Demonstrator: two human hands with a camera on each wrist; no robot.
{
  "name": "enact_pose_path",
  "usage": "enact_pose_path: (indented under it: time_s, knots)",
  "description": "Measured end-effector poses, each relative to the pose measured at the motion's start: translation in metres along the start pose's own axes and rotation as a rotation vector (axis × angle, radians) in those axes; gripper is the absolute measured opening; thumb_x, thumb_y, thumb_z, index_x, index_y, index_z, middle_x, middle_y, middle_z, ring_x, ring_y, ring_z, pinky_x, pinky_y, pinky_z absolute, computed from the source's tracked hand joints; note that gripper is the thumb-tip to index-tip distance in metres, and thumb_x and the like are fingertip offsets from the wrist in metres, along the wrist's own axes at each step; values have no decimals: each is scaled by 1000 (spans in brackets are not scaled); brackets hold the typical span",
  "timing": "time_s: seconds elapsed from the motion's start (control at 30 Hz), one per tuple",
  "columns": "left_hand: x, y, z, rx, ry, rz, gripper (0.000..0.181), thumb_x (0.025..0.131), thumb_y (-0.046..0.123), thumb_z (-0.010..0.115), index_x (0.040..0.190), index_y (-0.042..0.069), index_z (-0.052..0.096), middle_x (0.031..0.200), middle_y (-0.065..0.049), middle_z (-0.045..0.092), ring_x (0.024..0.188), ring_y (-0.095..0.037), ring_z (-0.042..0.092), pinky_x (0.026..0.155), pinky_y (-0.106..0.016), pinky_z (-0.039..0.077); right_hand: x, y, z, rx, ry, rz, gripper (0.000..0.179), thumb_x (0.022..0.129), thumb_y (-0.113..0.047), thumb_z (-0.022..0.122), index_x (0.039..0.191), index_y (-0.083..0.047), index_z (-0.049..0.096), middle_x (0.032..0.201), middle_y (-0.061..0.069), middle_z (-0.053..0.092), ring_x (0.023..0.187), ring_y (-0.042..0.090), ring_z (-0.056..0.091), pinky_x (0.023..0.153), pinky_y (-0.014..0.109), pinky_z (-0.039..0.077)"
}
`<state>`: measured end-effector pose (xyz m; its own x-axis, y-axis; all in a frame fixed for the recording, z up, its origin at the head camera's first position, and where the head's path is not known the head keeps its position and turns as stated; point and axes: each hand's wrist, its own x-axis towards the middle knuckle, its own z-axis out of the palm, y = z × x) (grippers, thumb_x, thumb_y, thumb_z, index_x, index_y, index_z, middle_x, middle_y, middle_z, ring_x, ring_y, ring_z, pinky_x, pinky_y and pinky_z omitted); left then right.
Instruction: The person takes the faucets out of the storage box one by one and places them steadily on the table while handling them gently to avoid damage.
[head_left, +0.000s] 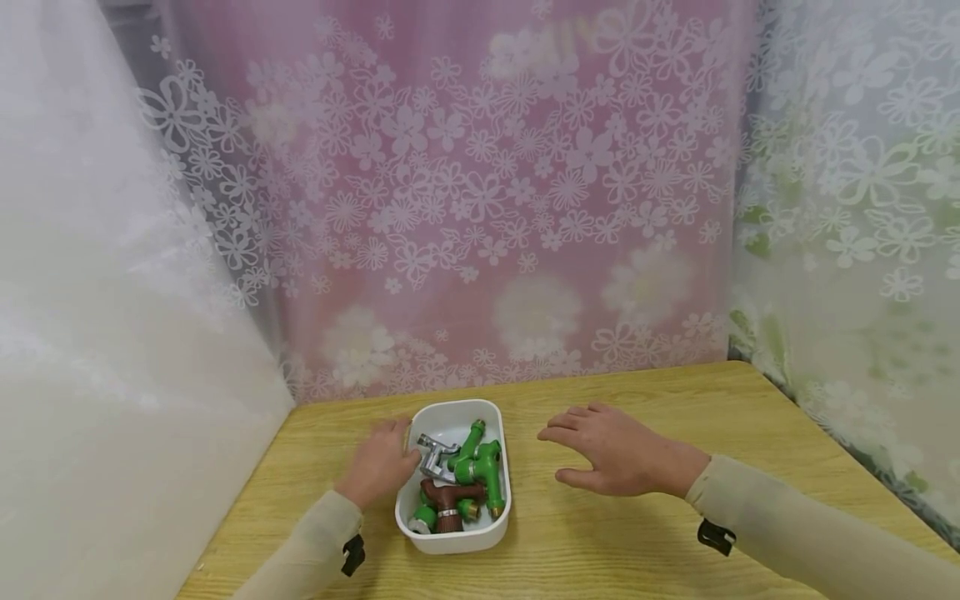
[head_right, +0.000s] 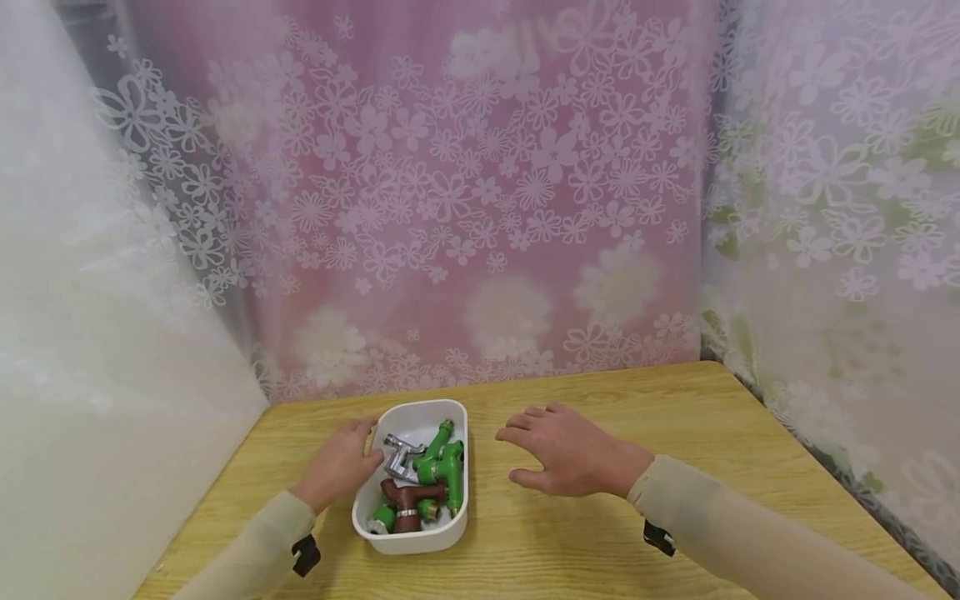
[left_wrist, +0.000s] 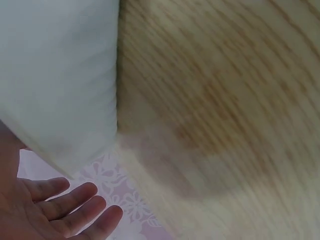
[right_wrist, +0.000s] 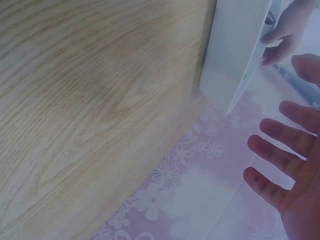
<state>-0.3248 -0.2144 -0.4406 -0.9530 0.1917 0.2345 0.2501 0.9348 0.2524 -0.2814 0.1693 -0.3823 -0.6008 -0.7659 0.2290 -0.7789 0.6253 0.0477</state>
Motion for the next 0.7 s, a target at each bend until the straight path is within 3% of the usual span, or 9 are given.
enact_pose_path:
  time_s: [0.17,0.37,0.7]
  knots:
    - [-2,1,6,42,6,25,56,92,23,63,140,-4,52,134,-25,59,126,-40,56,102,-55,48,1,0,1,18,-4,10,57,98,-51,57,147,-22,51,141,0,59,131,25,56,107,55,42]
    - [-3,-2,12,41,26,9,57,93,22,61,143,-2,49,133,-25,59,125,-40,56,100,-56,49,11,-4,4,17,-6,-17,58,98,-50,57,148,-22,50,142,2,59,130,26,56,106,56,42]
    - [-7,0,14,33,24,-39,56,96,23,55,148,3,46,138,-23,58,128,-40,55,99,-57,49,47,-17,7,-2,-80,-36,60,98,-51,56,149,-20,49,143,5,58,133,29,54,110,55,41]
